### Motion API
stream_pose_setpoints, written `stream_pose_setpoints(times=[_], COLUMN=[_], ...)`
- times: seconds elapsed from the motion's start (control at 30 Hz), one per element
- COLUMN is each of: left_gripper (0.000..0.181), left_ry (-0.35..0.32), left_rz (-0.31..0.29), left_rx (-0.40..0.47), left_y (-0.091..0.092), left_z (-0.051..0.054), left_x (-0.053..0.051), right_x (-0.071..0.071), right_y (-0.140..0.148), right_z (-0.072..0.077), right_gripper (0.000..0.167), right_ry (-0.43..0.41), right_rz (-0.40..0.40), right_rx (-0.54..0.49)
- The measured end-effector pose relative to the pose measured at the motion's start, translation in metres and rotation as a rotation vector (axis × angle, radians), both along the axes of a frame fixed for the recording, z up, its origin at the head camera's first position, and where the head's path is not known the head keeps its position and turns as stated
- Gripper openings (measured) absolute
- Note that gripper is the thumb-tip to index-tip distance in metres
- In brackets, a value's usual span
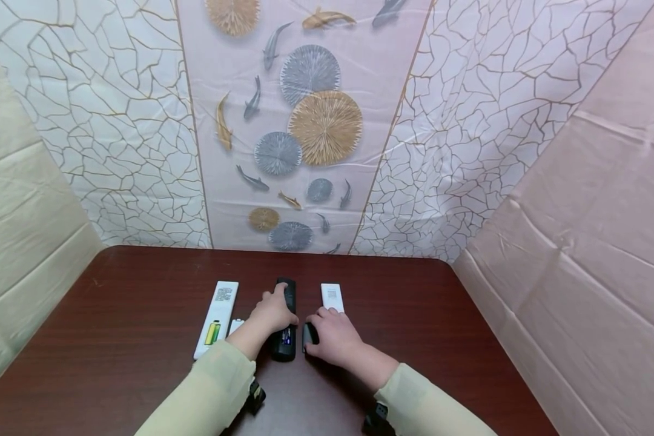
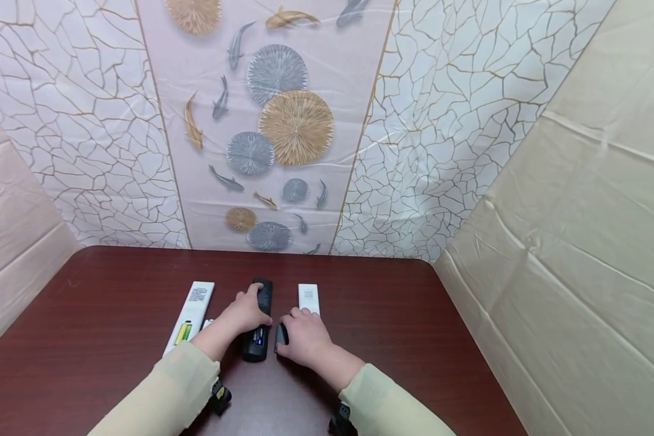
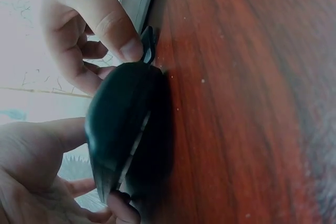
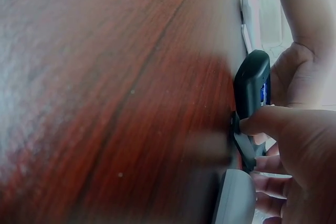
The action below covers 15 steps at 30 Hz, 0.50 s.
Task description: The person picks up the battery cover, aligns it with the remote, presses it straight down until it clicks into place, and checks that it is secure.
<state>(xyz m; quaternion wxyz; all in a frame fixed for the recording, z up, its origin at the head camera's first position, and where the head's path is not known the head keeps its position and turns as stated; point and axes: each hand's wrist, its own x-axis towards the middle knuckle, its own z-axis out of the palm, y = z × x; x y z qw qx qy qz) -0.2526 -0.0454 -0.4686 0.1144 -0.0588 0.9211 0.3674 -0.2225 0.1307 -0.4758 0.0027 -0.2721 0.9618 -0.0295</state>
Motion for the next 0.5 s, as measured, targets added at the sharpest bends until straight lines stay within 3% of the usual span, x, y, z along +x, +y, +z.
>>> stream_pose_setpoints(times=[0.13,0.3,0.5], left_gripper=[0.087,0.064,0.052], left_ry=[0.001,0.018,-0.020], left_rz=[0.003,0.002,0.042], left_rx=[0.020,0.054,0.159], left_y=[-0.001,-0.006,-0.015], left_z=[-0.001,-0.003,-0.003], left_x=[-0.002,-0.006,-0.008], right_x=[0.001,0.002,0.002], right_y=[0.000,0.000,-0.002], right_z=[0.000,0.002,0.001], right_gripper=[0.050,0.049,0.050], right_ry=[0.009,0.021,-0.002], right_rz=[0.002,0.009,-0.006], right_rx=[-0.001,-0.008,-0.025])
